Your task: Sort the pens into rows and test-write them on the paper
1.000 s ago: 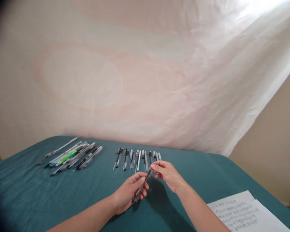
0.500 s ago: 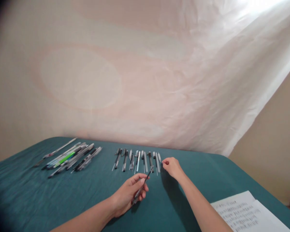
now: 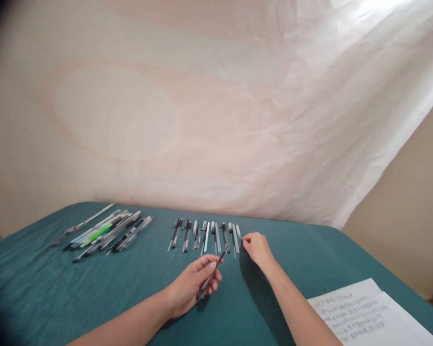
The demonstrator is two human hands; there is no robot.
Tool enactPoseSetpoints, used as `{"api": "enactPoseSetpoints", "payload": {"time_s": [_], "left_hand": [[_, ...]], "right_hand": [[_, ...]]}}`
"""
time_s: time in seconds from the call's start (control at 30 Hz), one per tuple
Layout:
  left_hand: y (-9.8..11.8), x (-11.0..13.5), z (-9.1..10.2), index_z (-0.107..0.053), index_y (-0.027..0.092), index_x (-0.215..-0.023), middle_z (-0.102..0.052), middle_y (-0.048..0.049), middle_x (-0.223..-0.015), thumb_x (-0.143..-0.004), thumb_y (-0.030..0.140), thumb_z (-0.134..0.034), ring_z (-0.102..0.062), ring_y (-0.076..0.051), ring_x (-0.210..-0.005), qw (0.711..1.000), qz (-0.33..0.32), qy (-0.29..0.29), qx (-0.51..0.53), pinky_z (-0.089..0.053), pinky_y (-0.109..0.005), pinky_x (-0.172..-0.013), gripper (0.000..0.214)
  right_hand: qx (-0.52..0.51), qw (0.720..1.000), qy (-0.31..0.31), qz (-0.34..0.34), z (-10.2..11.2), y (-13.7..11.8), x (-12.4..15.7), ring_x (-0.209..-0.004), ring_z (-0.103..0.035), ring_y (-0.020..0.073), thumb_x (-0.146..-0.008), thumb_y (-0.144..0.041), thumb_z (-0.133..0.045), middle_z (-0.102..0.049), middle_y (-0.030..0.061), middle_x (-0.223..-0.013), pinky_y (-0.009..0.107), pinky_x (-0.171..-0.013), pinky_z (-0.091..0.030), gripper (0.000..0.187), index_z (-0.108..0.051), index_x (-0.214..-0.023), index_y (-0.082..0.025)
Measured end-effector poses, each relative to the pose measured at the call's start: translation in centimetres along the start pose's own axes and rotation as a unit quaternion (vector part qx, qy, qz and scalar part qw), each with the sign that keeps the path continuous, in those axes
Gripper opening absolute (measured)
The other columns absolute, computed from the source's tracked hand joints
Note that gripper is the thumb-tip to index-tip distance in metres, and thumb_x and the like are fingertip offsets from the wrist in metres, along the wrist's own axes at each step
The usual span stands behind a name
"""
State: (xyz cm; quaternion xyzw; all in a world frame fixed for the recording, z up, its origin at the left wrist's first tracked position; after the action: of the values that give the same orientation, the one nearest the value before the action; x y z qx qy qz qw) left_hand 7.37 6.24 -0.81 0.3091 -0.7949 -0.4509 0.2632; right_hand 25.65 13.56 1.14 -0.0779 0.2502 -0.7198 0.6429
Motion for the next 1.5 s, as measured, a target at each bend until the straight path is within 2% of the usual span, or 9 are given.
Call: {"api": "enactPoseSetpoints", "payload": {"time_s": [0.27,0.53,0.97,1.1,1.2,1.27,1.3,1.37,1.5], "left_hand": [[0.1,0.0,0.0,-0.047,0.017,-0.097,-0.055,0.0008,-0.069,-0.074,0.042,-0.054,-0.051,-0.007,-0.052,1.000,0.000,0.005,0.002,-0.032,-0.018,-0.048,0.035],[-0.1,-0.1,0.1,-0.046,0.017,-0.097,-0.055,0.0007,-0.068,-0.075,0.041,-0.052,-0.050,-0.007,-0.052,1.000,-0.004,0.002,0.001,-0.032,-0.018,-0.048,0.033],[0.0,0.1,0.2,-0.047,0.017,-0.096,-0.056,0.0007,-0.068,-0.074,0.041,-0.054,-0.051,-0.007,-0.052,1.000,-0.002,0.008,0.012,-0.031,-0.018,-0.047,0.033],[-0.1,0.0,0.3,-0.047,0.017,-0.097,-0.056,0.0005,-0.068,-0.076,0.039,-0.053,-0.051,-0.006,-0.052,1.000,-0.002,0.007,0.025,-0.033,-0.018,-0.048,0.031],[-0.2,-0.1,0.5,-0.047,0.017,-0.097,-0.056,0.0004,-0.069,-0.077,0.037,-0.052,-0.051,-0.006,-0.053,0.999,0.000,0.013,0.036,-0.034,-0.017,-0.049,0.028],[-0.2,-0.1,0.6,-0.047,0.017,-0.096,-0.056,0.0003,-0.069,-0.078,0.037,-0.051,-0.051,-0.006,-0.053,0.999,0.004,0.020,0.041,-0.035,-0.017,-0.050,0.027],[-0.2,-0.1,0.6,-0.048,0.017,-0.095,-0.056,0.0002,-0.069,-0.078,0.036,-0.051,-0.051,-0.006,-0.053,0.999,0.005,0.022,0.042,-0.035,-0.017,-0.050,0.027],[-0.1,0.0,0.5,-0.049,0.016,-0.094,-0.056,0.0001,-0.069,-0.078,0.036,-0.052,-0.051,-0.005,-0.053,0.999,0.005,0.021,0.043,-0.035,-0.017,-0.050,0.026],[0.1,0.0,0.5,-0.049,0.016,-0.093,-0.056,0.0003,-0.069,-0.077,0.036,-0.054,-0.050,-0.005,-0.054,0.999,0.002,0.020,0.043,-0.035,-0.016,-0.051,0.026]], "right_hand": [[0.065,0.998,0.019,-0.017,0.1,0.1,0.3,-0.074,-0.058,0.0188,-0.073,-0.026,-0.052,-0.066,0.0071,-0.076,0.025,-0.066,-0.035,0.018,-0.067,-0.066,-0.021],[0.076,0.995,0.009,-0.061,0.2,1.0,0.7,-0.071,-0.059,0.0168,-0.074,-0.034,-0.052,-0.066,0.0046,-0.071,0.024,-0.060,-0.034,0.019,-0.064,-0.067,-0.021],[-0.011,0.997,0.001,-0.077,0.4,0.8,0.5,-0.066,-0.057,0.0177,-0.073,-0.039,-0.049,-0.064,0.0064,-0.067,0.025,-0.058,-0.034,0.027,-0.060,-0.060,-0.017],[-0.079,0.994,-0.046,-0.065,1.1,-0.7,1.0,-0.059,-0.055,0.0144,-0.074,-0.040,-0.046,-0.063,0.0056,-0.063,0.023,-0.052,-0.037,0.031,-0.062,-0.067,-0.014],[-0.180,0.968,-0.168,-0.040,0.4,-3.8,2.6,-0.057,-0.055,0.0106,-0.072,-0.041,-0.052,-0.065,0.0045,-0.071,0.019,-0.048,-0.038,0.030,-0.065,-0.076,-0.014],[-0.293,0.914,-0.280,-0.024,-0.7,-6.6,4.5,-0.058,-0.053,0.0090,-0.068,-0.041,-0.059,-0.065,0.0053,-0.078,0.018,-0.048,-0.038,0.031,-0.065,-0.081,-0.013],[-0.338,0.888,-0.311,-0.021,-1.0,-7.7,5.2,-0.057,-0.052,0.0083,-0.067,-0.040,-0.061,-0.064,0.0053,-0.077,0.018,-0.047,-0.037,0.031,-0.066,-0.081,-0.012],[-0.393,0.860,-0.326,-0.025,-1.4,-9.1,5.9,-0.055,-0.049,0.0070,-0.064,-0.038,-0.066,-0.062,0.0033,-0.070,0.016,-0.045,-0.035,0.030,-0.066,-0.078,-0.011],[-0.435,0.853,-0.284,-0.060,-2.2,-8.9,5.5,-0.047,-0.044,0.0045,-0.060,-0.037,-0.069,-0.053,-0.0021,-0.054,0.014,-0.040,-0.030,0.028,-0.065,-0.070,-0.011]]}}
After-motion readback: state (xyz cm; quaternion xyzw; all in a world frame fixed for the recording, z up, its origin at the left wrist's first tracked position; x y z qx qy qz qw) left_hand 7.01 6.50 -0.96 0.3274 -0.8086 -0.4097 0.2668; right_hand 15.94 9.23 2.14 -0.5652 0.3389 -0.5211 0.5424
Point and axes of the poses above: each hand's wrist, its own x-axis away from the middle knuckle, its own z-axis out of the back of the hand, y = z × x, the point moved 10 cm from there along -x, towards the middle knuckle
